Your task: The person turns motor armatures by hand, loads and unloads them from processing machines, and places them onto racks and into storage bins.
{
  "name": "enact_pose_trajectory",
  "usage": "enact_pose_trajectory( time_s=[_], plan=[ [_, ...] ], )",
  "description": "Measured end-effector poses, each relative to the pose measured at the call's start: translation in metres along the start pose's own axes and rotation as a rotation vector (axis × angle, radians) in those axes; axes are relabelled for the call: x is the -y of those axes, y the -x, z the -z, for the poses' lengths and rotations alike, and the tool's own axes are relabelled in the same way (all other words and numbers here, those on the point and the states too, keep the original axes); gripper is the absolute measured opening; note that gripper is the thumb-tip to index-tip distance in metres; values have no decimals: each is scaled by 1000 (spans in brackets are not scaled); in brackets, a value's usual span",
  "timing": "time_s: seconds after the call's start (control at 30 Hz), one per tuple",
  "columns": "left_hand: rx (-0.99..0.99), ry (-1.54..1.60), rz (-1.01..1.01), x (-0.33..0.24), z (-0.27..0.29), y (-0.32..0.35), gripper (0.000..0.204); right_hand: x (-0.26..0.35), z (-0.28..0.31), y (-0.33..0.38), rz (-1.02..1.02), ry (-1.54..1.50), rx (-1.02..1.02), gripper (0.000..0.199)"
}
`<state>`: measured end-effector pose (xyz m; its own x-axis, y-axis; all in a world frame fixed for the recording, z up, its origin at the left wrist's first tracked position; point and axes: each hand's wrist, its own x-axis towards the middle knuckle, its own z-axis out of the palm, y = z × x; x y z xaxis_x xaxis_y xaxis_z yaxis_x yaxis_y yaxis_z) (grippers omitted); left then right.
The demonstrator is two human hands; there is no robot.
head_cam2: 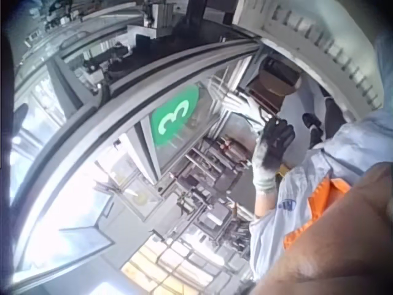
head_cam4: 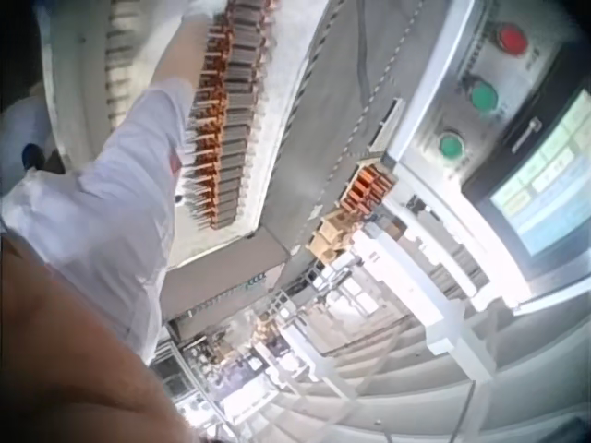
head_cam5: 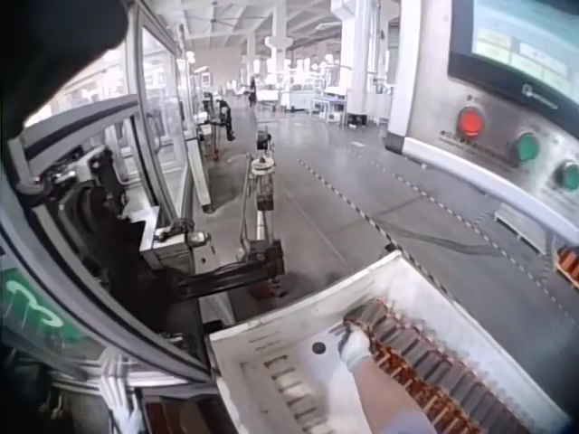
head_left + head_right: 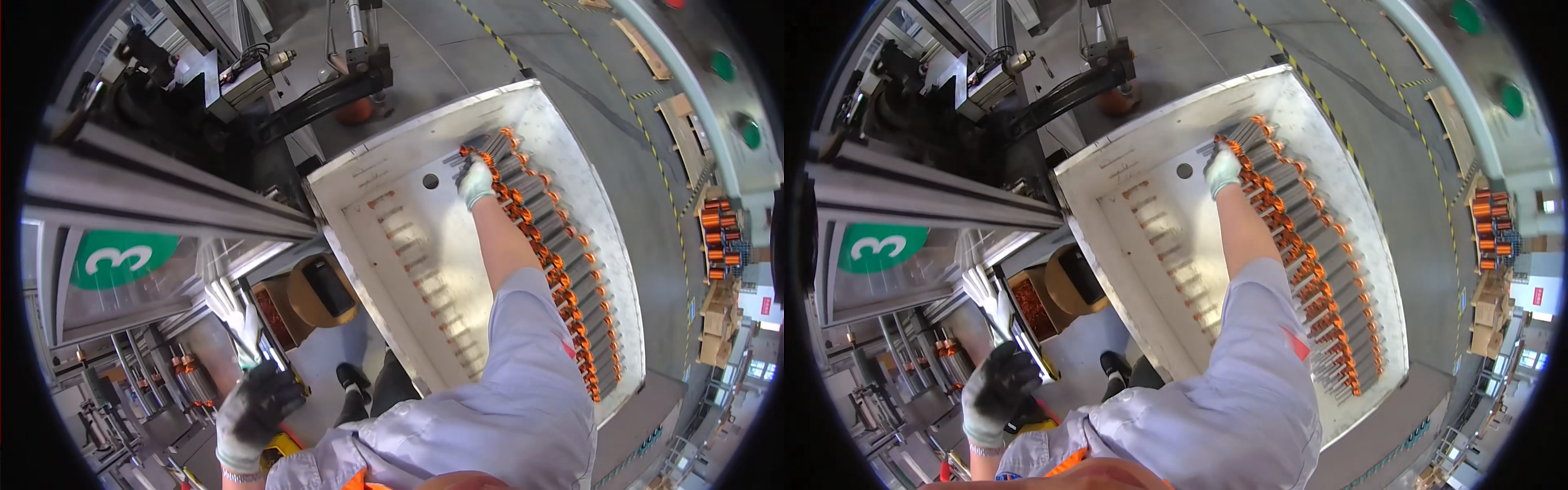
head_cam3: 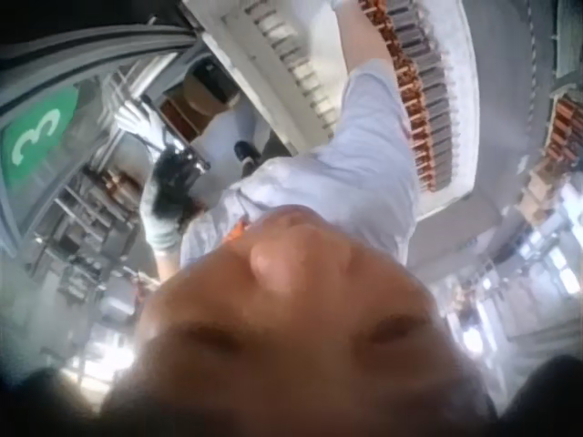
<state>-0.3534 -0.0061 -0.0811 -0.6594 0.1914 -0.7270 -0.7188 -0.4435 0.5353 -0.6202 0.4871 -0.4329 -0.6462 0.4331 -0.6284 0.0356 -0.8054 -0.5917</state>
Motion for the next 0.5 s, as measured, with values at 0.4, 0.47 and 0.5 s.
enact_pose_trajectory(
  time_s=[0.4, 0.47, 0.5],
  plan=[
    [-157, 134, 6, -6, -45, -19, 37, -52, -73, -91, 13, -132, -122, 18],
    [-183, 118, 15, -6, -44, -22, 36, -56, -86, -72, 71, -289, -285, 24],
    [-194, 107, 16, -5, -43, -24, 36, -61, -66, -97, 78, -289, -295, 24]
  ],
)
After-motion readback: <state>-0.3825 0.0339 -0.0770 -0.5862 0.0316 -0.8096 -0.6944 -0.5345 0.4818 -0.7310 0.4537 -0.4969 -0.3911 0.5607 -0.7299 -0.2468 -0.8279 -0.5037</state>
